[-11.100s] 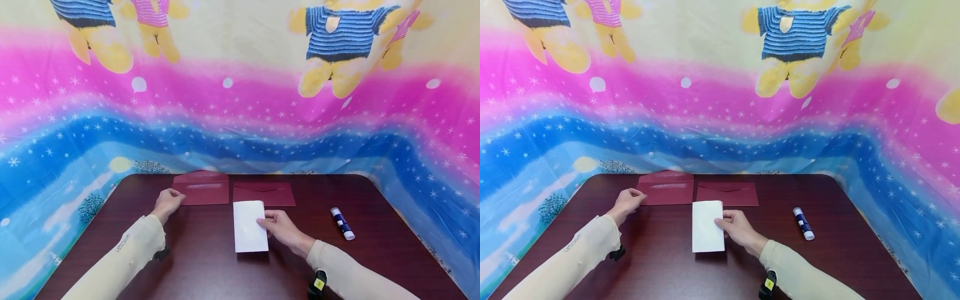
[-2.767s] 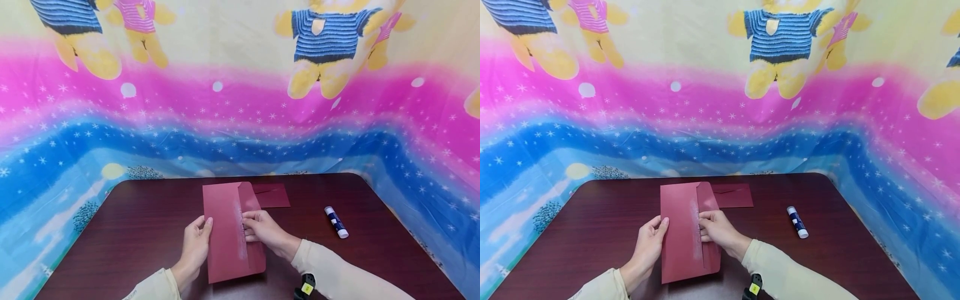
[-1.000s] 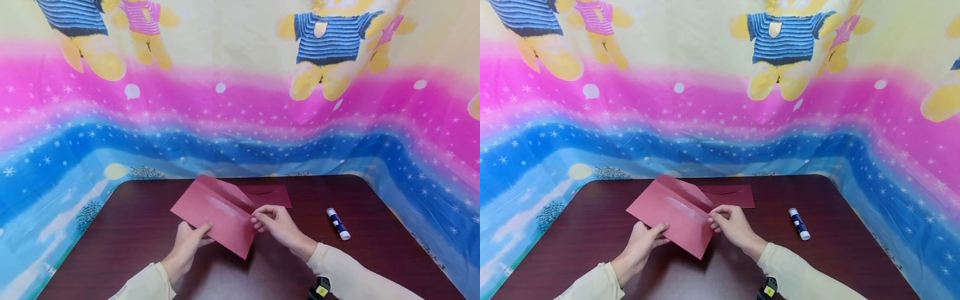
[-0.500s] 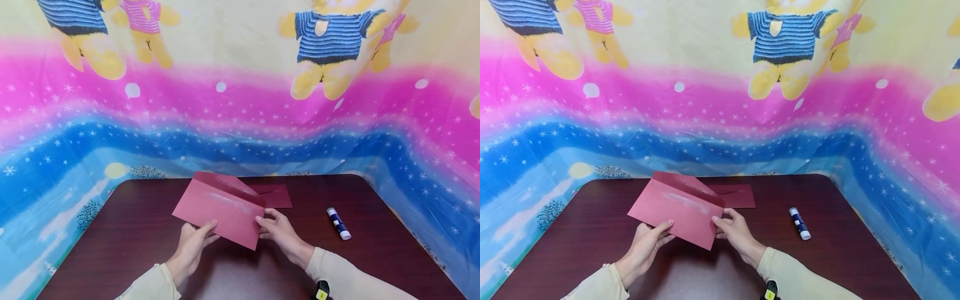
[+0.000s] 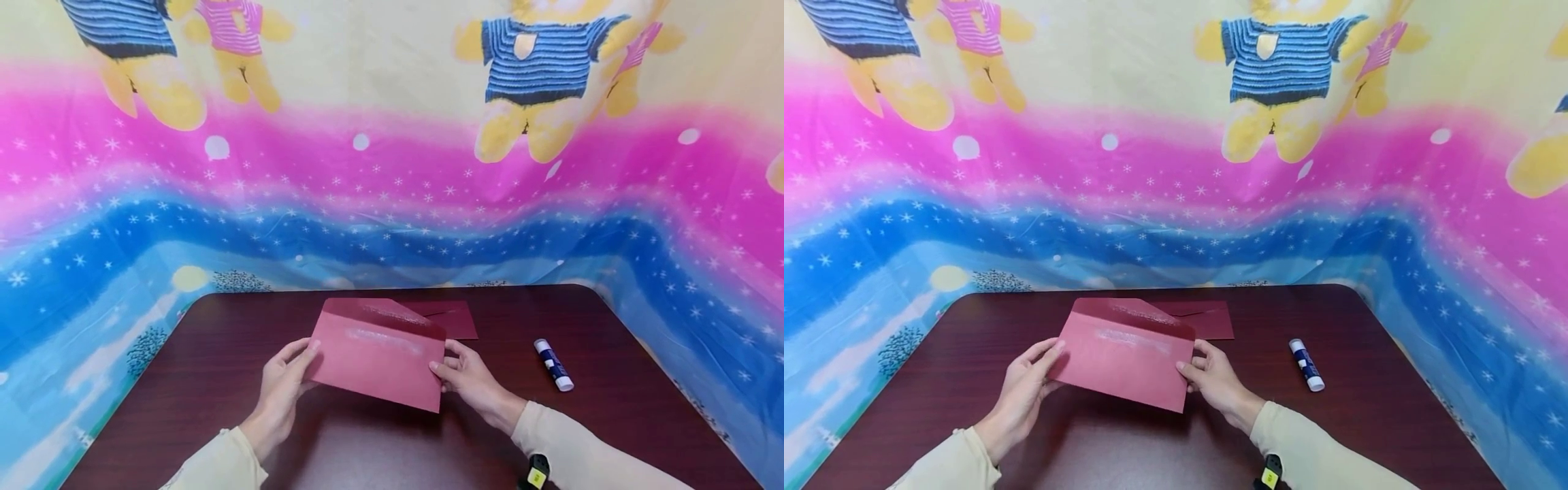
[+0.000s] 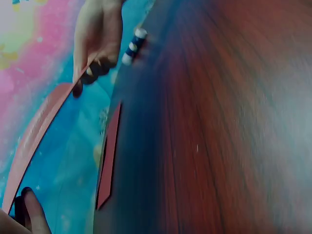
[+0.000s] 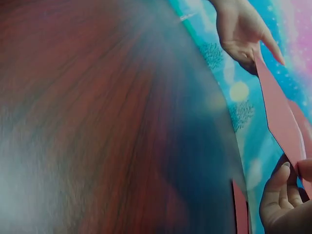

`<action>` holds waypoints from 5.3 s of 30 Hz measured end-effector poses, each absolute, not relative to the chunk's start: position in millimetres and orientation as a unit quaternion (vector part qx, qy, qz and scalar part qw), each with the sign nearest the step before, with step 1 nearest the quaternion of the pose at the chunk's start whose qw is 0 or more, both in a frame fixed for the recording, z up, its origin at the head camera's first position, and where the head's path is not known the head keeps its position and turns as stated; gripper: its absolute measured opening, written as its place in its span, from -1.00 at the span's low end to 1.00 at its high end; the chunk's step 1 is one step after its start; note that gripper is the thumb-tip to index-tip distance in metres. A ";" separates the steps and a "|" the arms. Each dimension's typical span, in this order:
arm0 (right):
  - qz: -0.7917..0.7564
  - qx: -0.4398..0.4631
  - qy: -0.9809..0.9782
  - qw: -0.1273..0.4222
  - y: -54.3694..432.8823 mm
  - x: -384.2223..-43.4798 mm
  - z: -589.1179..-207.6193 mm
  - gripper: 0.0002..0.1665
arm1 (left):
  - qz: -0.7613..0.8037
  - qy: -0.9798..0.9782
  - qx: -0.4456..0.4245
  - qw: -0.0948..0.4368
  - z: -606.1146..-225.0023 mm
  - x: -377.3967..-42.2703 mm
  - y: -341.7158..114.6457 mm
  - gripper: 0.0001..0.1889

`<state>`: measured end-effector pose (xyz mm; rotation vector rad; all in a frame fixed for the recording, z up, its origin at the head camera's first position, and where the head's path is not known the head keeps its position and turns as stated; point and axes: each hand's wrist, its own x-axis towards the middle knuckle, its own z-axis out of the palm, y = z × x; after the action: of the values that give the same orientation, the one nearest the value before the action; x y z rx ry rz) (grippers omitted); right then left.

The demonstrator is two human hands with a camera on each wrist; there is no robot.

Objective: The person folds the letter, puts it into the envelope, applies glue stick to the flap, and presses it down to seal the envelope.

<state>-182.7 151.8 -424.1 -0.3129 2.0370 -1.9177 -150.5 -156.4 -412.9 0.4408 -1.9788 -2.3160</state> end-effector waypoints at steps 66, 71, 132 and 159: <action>-0.346 -0.160 0.922 0.066 179.1 -203.9 -453.6 -0.55 | -0.249 -0.966 -0.052 -0.040 -444.3 -175.7 -165.9 -0.57; -0.350 -0.141 0.924 0.062 179.2 -203.1 -449.0 -0.65 | -0.257 -0.965 -0.044 -0.036 -438.7 -175.7 -165.3 -0.69; -0.155 -0.023 0.988 -0.003 335.4 -206.9 -434.7 -0.20 | -0.279 -0.926 -0.253 -0.010 -433.4 -144.1 -43.6 -0.91; -0.265 -0.126 0.956 -0.027 277.1 -184.9 -416.4 -0.63 | -0.317 -0.915 -0.251 -0.010 -417.9 -142.2 -51.7 -0.86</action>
<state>-184.9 277.1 -416.4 -0.4033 3.0556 -0.8464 -142.2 -51.7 -417.9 -0.7939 -2.8921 -1.0024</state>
